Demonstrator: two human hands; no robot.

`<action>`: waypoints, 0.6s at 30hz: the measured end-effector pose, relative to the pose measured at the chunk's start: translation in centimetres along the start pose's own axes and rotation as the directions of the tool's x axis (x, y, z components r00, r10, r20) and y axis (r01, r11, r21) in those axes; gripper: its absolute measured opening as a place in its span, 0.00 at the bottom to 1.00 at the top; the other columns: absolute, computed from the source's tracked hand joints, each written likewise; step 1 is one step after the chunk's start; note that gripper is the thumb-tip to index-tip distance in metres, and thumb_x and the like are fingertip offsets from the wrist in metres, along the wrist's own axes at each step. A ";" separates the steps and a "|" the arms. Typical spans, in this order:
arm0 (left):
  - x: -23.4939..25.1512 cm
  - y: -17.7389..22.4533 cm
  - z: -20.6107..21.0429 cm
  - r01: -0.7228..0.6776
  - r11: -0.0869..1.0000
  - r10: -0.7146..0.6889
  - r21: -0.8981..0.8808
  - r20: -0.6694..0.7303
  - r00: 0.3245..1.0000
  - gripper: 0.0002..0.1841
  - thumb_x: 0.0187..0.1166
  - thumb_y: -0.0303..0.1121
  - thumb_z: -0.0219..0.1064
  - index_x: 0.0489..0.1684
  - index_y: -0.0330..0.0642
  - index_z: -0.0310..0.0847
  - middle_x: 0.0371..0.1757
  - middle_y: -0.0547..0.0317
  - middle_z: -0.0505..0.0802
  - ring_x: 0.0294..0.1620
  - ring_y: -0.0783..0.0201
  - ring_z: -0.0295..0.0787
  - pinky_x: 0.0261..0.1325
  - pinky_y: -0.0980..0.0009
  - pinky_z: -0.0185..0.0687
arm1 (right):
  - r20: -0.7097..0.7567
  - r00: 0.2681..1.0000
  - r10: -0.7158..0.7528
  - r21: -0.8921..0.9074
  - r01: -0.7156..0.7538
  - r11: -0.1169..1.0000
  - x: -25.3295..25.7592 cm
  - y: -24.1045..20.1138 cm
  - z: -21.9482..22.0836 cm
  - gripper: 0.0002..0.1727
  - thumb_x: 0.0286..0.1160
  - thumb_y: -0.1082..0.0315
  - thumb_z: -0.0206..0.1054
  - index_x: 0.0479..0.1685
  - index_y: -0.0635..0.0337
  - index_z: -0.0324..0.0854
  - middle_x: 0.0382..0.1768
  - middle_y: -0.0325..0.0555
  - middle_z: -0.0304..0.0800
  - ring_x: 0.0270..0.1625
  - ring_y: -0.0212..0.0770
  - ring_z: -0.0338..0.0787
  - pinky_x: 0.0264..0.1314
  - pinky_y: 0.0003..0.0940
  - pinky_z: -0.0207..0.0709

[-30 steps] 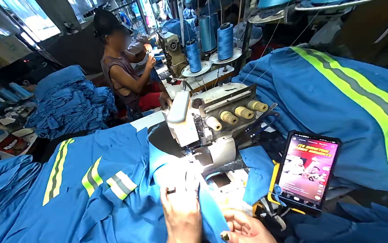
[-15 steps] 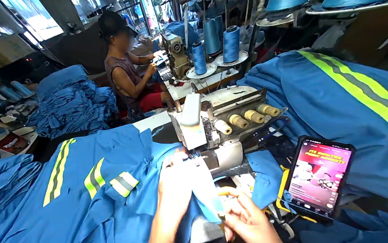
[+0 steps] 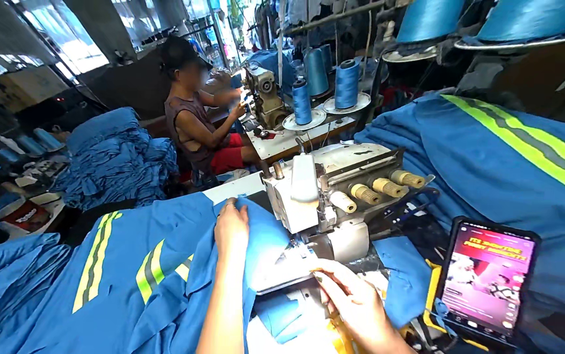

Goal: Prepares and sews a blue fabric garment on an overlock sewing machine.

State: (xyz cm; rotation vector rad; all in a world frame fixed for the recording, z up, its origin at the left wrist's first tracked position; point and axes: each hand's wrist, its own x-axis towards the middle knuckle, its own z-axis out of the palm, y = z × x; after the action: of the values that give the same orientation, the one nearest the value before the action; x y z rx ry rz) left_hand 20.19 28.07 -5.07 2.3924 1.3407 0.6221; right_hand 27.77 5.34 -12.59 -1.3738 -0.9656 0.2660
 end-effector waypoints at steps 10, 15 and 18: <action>-15.4 -2.3 -7.3 -0.522 0.817 0.201 -0.246 -0.727 0.657 0.08 0.84 0.23 0.59 0.51 0.29 0.82 0.49 0.61 0.90 0.55 0.83 0.85 0.63 0.85 0.80 | 0.153 0.988 -0.039 0.028 0.035 0.999 2.8 -4.8 2.7 0.20 0.82 0.65 0.65 0.72 0.47 0.84 0.60 0.39 0.91 0.35 0.27 0.92 0.37 0.25 0.91; -17.6 -6.9 -9.4 -0.452 0.889 0.337 -0.076 -0.558 0.758 0.14 0.88 0.43 0.60 0.53 0.44 0.85 0.52 0.59 0.93 0.60 0.67 0.87 0.67 0.67 0.81 | 0.300 0.924 -0.235 -0.119 0.280 0.953 1.5 -3.7 3.4 0.11 0.83 0.60 0.65 0.46 0.54 0.92 0.41 0.39 0.94 0.38 0.29 0.92 0.43 0.27 0.89; -15.6 -11.5 -8.7 -0.103 0.995 0.094 -0.001 -0.393 0.915 0.31 0.76 0.52 0.68 0.66 0.31 0.83 0.65 0.35 0.88 0.70 0.35 0.82 0.71 0.33 0.71 | 0.235 0.952 -0.196 -0.215 0.247 0.945 0.1 -1.7 0.3 0.11 0.81 0.60 0.66 0.41 0.54 0.93 0.42 0.39 0.93 0.46 0.29 0.91 0.52 0.26 0.86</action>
State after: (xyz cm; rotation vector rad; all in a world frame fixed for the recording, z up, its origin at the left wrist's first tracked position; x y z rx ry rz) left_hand 0.20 21.05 -6.48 2.4130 1.3535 1.1928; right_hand 27.02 5.22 -11.09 -1.4614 -1.3573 0.1257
